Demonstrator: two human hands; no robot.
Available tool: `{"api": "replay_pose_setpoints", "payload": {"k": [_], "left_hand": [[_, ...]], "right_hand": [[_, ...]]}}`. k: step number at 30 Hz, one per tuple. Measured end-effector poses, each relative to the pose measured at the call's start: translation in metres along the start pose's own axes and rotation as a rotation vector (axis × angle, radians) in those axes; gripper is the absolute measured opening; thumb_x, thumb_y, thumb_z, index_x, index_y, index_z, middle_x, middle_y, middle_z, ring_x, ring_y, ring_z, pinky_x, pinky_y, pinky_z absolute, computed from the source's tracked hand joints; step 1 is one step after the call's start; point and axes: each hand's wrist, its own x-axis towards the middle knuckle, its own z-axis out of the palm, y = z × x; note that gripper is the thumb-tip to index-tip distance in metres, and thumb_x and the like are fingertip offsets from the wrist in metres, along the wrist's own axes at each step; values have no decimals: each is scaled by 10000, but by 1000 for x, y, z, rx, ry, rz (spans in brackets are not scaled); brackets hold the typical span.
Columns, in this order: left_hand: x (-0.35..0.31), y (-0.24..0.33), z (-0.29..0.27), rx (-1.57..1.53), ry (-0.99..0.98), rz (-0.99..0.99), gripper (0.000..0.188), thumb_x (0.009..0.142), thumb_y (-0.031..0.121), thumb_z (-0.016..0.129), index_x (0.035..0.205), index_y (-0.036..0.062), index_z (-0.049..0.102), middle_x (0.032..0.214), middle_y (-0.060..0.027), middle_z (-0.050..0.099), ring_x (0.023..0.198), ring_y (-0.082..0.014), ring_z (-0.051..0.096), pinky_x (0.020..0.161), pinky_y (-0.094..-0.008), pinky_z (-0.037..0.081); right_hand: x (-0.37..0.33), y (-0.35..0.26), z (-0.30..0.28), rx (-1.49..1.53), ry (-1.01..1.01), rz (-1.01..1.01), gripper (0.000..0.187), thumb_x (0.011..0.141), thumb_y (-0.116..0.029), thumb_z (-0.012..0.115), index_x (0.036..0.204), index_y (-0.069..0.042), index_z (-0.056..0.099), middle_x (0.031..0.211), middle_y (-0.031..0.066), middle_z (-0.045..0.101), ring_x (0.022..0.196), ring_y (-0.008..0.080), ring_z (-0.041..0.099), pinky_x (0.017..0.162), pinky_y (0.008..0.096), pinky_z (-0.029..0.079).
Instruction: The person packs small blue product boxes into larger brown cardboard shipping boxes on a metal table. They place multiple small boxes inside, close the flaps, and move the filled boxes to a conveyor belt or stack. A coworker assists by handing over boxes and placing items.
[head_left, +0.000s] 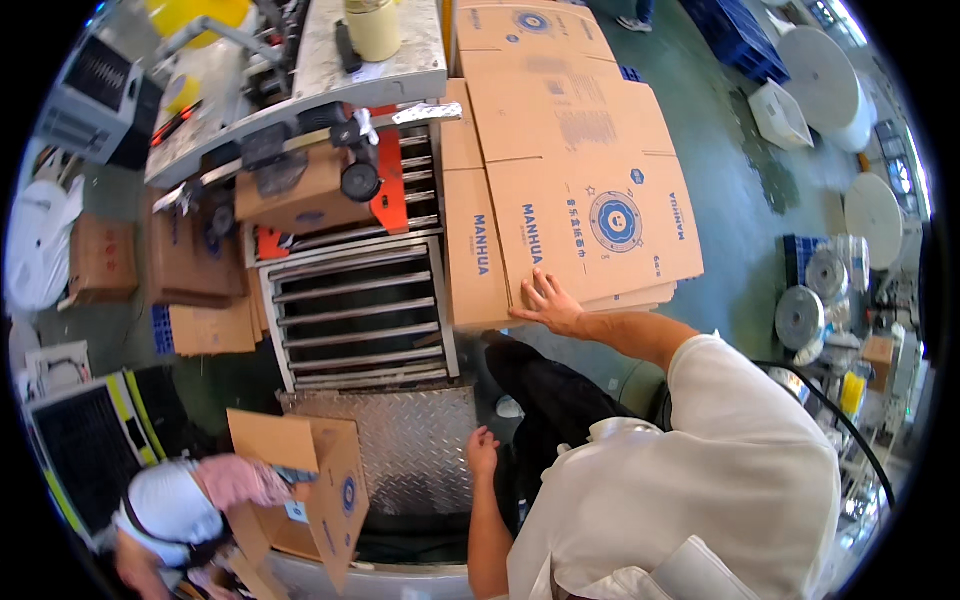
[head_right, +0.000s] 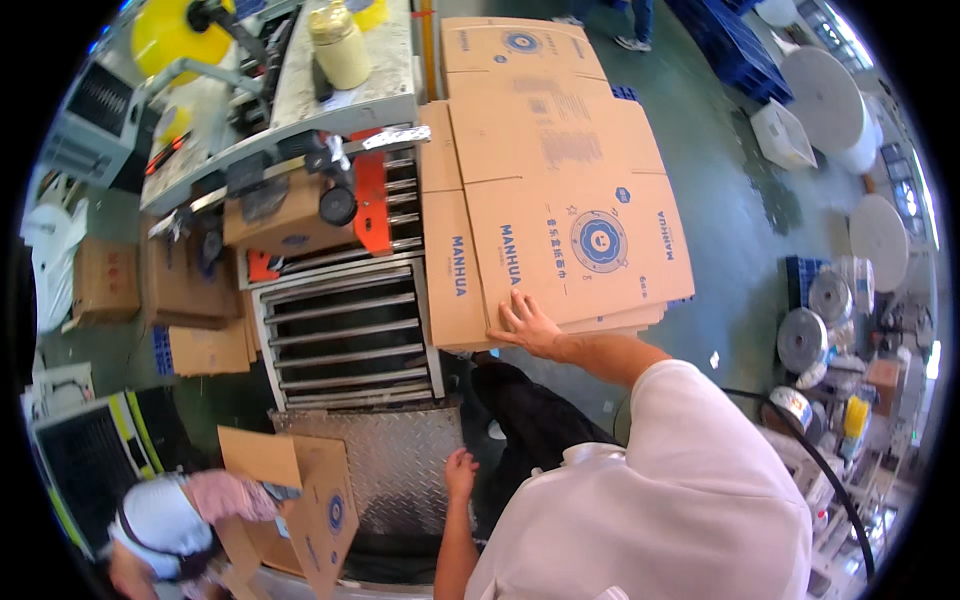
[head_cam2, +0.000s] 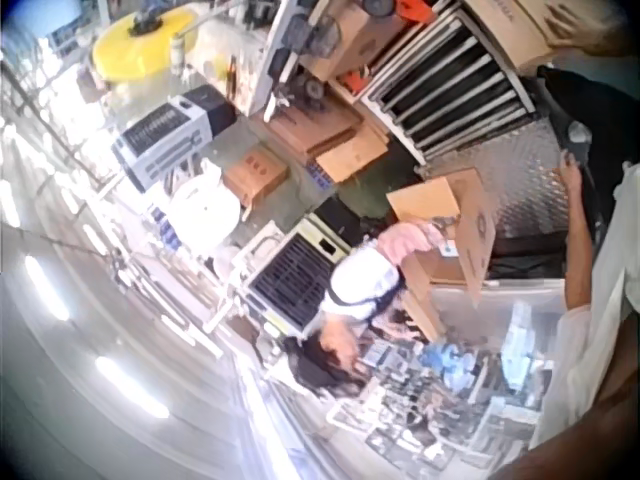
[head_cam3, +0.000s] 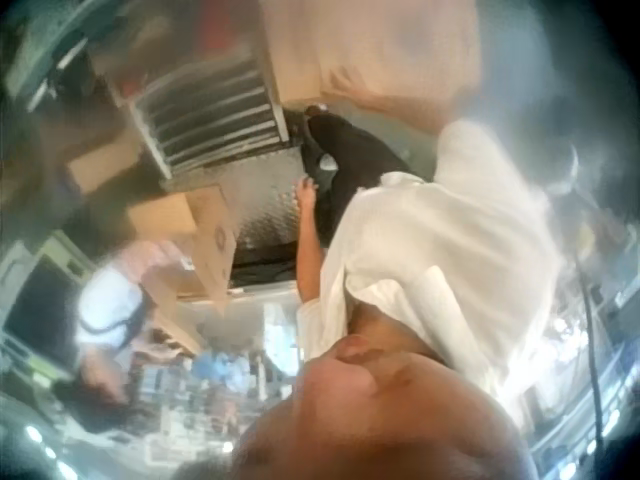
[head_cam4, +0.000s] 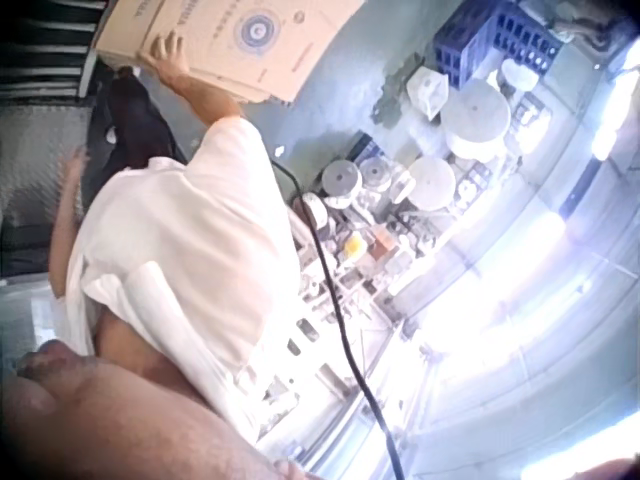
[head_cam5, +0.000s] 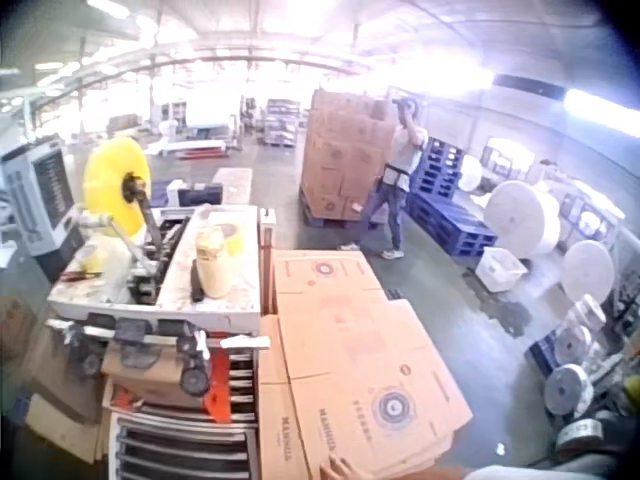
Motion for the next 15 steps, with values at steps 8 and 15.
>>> {"api": "replay_pose_setpoints", "payload": {"k": [8, 15], "left_hand": [[-80, -51, 1, -84, 195, 189, 269, 929, 150, 554, 1171, 32, 562, 988, -91, 661, 755, -147, 649, 608, -260, 481], [-132, -148, 12, -123, 374, 372, 336, 871, 126, 630, 1178, 1, 569, 1050, -128, 658, 868, -189, 656, 781, -301, 519]], "right_hand": [[-2, -4, 3, 129, 74, 54, 511, 783, -150, 598, 1268, -289, 514, 1169, 181, 490, 1225, 451, 417, 949, 494, 422], [-74, 17, -94, 246, 199, -236, 540, 727, -146, 619, 1254, -156, 498, 1106, 129, 513, 948, 318, 595, 782, 456, 503]]}}
